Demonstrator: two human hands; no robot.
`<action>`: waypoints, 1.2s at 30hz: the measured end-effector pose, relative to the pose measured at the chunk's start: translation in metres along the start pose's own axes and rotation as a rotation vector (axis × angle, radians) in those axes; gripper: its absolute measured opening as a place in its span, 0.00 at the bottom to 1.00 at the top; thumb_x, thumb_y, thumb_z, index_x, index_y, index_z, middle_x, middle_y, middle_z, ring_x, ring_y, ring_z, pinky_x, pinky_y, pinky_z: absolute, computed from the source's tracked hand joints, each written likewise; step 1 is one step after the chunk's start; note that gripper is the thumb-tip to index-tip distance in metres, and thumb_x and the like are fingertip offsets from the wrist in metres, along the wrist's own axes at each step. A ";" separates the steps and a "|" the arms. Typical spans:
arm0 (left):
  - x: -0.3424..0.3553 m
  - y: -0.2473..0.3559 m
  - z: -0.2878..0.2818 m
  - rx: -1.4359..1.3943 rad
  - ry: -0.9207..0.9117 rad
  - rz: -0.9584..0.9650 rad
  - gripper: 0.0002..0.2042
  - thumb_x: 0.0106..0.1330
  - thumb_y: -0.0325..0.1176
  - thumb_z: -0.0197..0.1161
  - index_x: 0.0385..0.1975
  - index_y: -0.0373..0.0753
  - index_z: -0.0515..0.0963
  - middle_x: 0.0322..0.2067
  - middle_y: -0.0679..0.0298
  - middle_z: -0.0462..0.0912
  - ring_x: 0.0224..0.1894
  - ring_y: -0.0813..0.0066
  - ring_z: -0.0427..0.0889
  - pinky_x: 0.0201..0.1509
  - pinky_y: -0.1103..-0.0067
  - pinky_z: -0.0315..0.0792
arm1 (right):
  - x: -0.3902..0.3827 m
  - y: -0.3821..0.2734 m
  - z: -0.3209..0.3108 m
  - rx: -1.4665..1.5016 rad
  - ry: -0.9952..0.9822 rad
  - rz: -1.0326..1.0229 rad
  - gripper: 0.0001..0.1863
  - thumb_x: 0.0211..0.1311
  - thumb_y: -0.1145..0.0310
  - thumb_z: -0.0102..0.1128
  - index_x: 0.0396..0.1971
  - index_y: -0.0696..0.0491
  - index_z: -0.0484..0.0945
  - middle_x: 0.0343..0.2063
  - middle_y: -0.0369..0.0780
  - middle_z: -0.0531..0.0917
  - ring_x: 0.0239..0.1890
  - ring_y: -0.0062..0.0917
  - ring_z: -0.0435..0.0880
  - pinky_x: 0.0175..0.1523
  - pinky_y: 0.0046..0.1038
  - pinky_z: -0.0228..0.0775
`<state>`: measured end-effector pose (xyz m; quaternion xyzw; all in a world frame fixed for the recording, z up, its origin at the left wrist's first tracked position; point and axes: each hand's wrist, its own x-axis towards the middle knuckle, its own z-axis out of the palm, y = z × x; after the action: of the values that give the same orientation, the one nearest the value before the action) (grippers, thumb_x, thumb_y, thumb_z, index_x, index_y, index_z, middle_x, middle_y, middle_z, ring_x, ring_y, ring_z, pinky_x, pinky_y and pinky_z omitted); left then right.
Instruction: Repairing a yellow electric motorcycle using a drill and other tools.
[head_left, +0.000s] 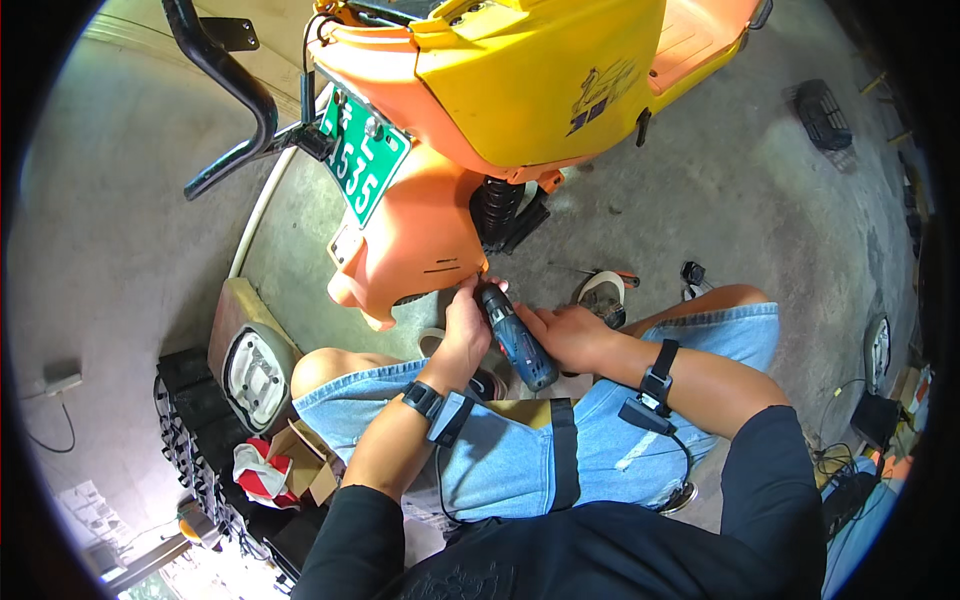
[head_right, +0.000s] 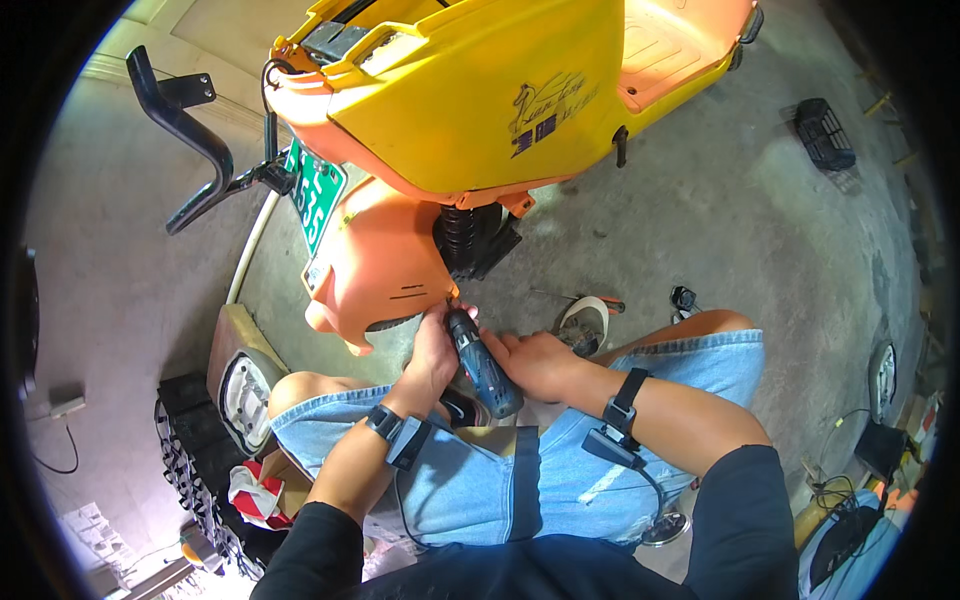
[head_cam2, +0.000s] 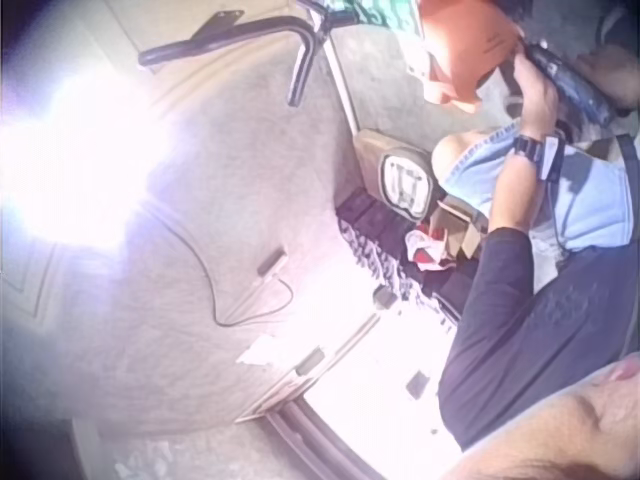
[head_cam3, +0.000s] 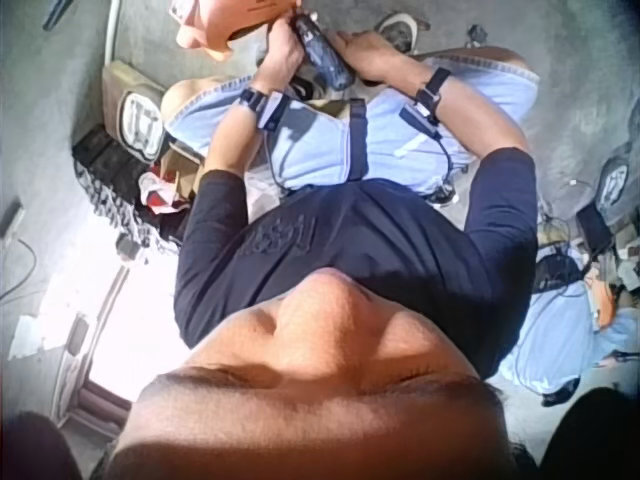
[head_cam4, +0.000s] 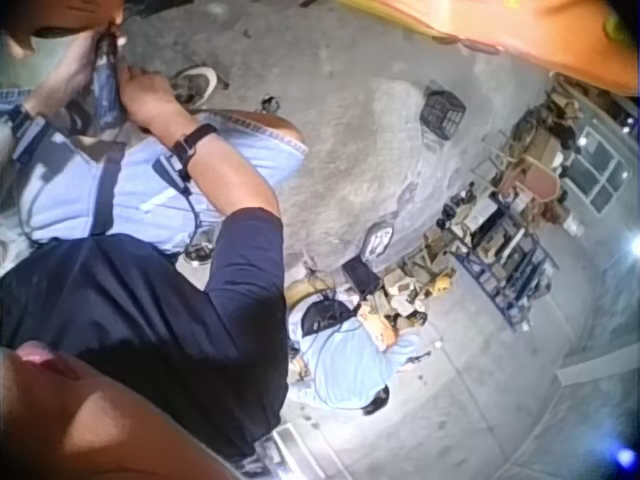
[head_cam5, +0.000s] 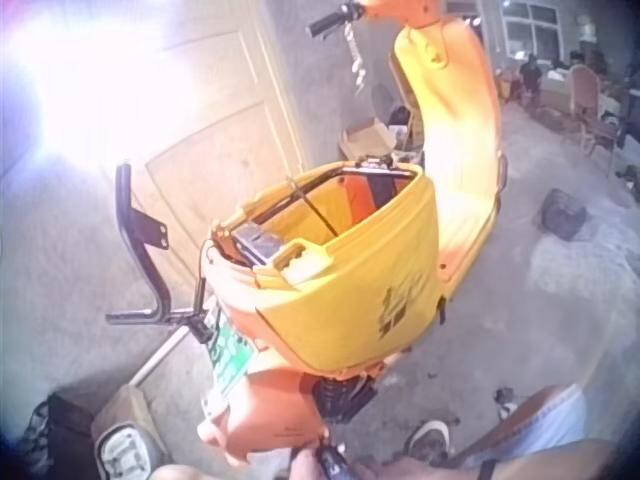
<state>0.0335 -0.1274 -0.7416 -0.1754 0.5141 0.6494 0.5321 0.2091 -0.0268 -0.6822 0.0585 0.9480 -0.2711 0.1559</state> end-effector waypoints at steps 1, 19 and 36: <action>0.001 -0.001 0.000 -0.002 0.013 -0.014 0.13 0.75 0.42 0.47 0.42 0.38 0.69 0.36 0.59 0.78 0.41 0.65 0.81 0.47 0.66 0.77 | 0.000 0.000 0.000 -0.007 -0.007 -0.002 0.39 0.58 0.69 0.54 0.70 0.59 0.54 0.46 0.49 0.79 0.38 0.43 0.85 0.44 0.39 0.77; 0.023 -0.013 -0.016 0.103 0.113 0.036 0.10 0.69 0.42 0.56 0.34 0.42 0.72 0.29 0.64 0.77 0.33 0.68 0.80 0.40 0.69 0.74 | -0.006 0.000 0.000 -0.026 -0.009 -0.035 0.33 0.61 0.68 0.51 0.67 0.58 0.60 0.43 0.47 0.81 0.39 0.39 0.86 0.41 0.39 0.79; 0.013 -0.014 0.005 0.124 0.138 -0.115 0.04 0.63 0.28 0.48 0.34 0.39 0.69 0.29 0.61 0.73 0.31 0.66 0.74 0.35 0.74 0.69 | -0.029 0.017 -0.030 0.808 0.548 0.344 0.28 0.46 0.66 0.67 0.50 0.59 0.74 0.33 0.48 0.84 0.34 0.43 0.84 0.41 0.39 0.75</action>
<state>0.0422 -0.1174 -0.7564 -0.2157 0.5778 0.5711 0.5418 0.2318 0.0029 -0.6571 0.3379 0.7504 -0.5607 -0.0907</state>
